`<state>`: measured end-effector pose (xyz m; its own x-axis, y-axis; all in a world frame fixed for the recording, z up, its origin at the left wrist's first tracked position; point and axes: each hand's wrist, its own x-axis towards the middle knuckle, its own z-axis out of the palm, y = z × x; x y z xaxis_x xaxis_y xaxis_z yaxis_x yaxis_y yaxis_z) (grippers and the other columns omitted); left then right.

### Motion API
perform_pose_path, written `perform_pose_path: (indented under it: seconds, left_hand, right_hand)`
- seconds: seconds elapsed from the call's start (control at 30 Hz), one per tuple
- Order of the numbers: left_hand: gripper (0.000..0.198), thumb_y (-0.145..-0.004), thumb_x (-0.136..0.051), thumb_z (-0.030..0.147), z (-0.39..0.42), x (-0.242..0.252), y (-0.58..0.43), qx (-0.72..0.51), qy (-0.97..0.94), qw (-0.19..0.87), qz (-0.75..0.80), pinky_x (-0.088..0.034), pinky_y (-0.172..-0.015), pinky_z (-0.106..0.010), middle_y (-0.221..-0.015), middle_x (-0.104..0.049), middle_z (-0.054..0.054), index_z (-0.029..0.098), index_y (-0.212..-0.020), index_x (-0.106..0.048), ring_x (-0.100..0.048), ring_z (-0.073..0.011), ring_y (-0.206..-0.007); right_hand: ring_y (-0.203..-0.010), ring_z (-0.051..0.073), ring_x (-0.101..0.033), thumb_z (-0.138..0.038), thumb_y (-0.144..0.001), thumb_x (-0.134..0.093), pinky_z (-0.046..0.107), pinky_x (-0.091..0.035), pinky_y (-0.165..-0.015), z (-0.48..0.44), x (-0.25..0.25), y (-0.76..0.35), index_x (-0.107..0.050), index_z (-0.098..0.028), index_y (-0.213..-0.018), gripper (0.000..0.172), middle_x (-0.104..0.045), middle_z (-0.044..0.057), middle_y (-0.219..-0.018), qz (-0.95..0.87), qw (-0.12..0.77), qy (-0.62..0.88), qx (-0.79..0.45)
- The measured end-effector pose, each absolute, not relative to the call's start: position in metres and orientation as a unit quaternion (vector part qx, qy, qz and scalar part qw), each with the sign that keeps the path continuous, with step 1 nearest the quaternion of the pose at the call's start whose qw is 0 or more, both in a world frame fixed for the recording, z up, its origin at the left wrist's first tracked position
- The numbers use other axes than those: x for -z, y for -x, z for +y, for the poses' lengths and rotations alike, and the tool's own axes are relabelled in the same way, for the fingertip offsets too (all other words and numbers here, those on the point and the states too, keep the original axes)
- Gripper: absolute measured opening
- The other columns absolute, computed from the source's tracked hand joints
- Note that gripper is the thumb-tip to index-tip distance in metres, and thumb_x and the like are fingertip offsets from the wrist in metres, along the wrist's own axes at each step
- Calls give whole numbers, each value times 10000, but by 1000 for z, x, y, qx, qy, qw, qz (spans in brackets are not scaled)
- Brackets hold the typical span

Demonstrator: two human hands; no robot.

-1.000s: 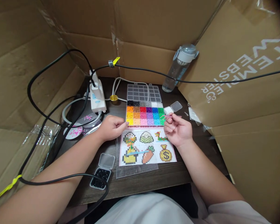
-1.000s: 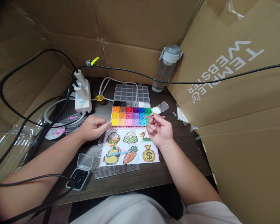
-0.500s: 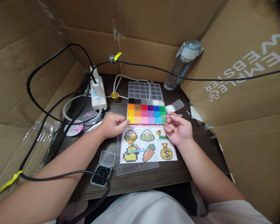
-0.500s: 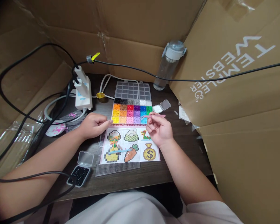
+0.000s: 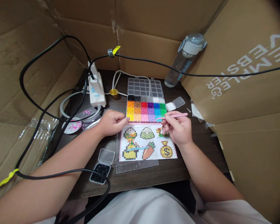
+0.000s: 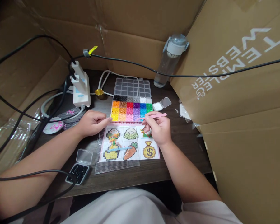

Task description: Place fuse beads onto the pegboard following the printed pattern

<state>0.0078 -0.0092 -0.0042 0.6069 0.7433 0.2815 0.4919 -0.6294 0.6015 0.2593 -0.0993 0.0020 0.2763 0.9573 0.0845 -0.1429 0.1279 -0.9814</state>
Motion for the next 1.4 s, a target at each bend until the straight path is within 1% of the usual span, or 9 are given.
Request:
perform_pose_path:
  seconds: [0.17, 0.53, 0.67, 0.77, 0.9, 1.0, 1.13, 1.3, 1.4]
  left_hand:
    - [464, -813, -527, 281, -9, 4, -9, -267, -862, 234, 362, -186, -464, -268, -472, -169, 65, 181, -458, -244, -197, -61, -454]
    - [477, -811, -523, 297, -10, 2, -10, -264, -861, 228, 370, -182, -471, -274, -477, -160, 59, 180, -461, -220, -187, -65, -460]
    - [476, -813, -518, 309, -10, 2, -10, -262, -861, 228, 371, -178, -467, -276, -475, -162, 56, 181, -464, -221, -187, -66, -458]
    - [477, -814, -515, 317, -10, 1, -10, -261, -861, 228, 372, -181, -465, -275, -468, -167, 55, 181, -462, -223, -191, -64, -453]
    - [472, -817, -508, 322, -10, 2, -10, -256, -862, 229, 372, -188, -464, -275, -456, -185, 53, 180, -455, -241, -200, -63, -446]
    - [473, -811, -515, 319, -10, 1, -10, -259, -862, 229, 371, -190, -465, -274, -457, -187, 51, 178, -449, -246, -200, -64, -450]
    - [475, -809, -518, 324, -11, 0, -11, -255, -858, 232, 380, -189, -466, -271, -454, -190, 51, 176, -441, -256, -195, -66, -457]
    - [477, -811, -515, 332, -11, 0, -11, -253, -857, 229, 385, -190, -471, -273, -452, -187, 52, 177, -442, -255, -192, -64, -459]
    - [478, -815, -513, 336, -11, 1, -11, -258, -857, 230, 383, -191, -474, -275, -458, -186, 51, 176, -446, -253, -195, -63, -458]
  right_hand:
    - [-381, 93, -536, -285, -804, -683, 243, -467, -400, -97, -3, -262, -657, -177, -816, 112, -656, -11, -580, -411, 624, 493, -446]
    - [-368, 86, -518, -250, -793, -671, 230, -427, -374, -93, -3, -261, -650, -176, -813, 80, -647, -13, -563, -393, 624, 487, -468]
    - [-352, 80, -493, -225, -751, -677, 231, -415, -360, -90, -7, -264, -638, -182, -816, 87, -645, -21, -562, -356, 642, 482, -478]
    - [-350, 76, -490, -201, -715, -672, 224, -399, -356, -86, -12, -271, -627, -179, -778, 81, -644, -20, -555, -327, 668, 482, -463]
    - [-350, 68, -471, -184, -707, -650, 212, -384, -354, -84, -19, -283, -617, -186, -761, 63, -645, -21, -537, -295, 704, 482, -431]
    - [-348, 67, -459, -177, -701, -650, 211, -385, -354, -85, -20, -285, -613, -194, -768, 78, -635, -27, -522, -297, 710, 484, -416]
    - [-345, 80, -479, -173, -698, -674, 230, -421, -350, -89, -16, -281, -635, -189, -771, 84, -635, -27, -520, -356, 670, 483, -437]
    - [-369, 107, -545, -233, -730, -722, 274, -483, -386, -95, -6, -279, -715, -165, -802, 99, -677, 15, -571, -449, 571, 470, -501]
    - [-395, 114, -562, -277, -754, -716, 284, -495, -401, -96, -5, -278, -742, -168, -828, 134, -695, 33, -600, -448, 555, 446, -541]
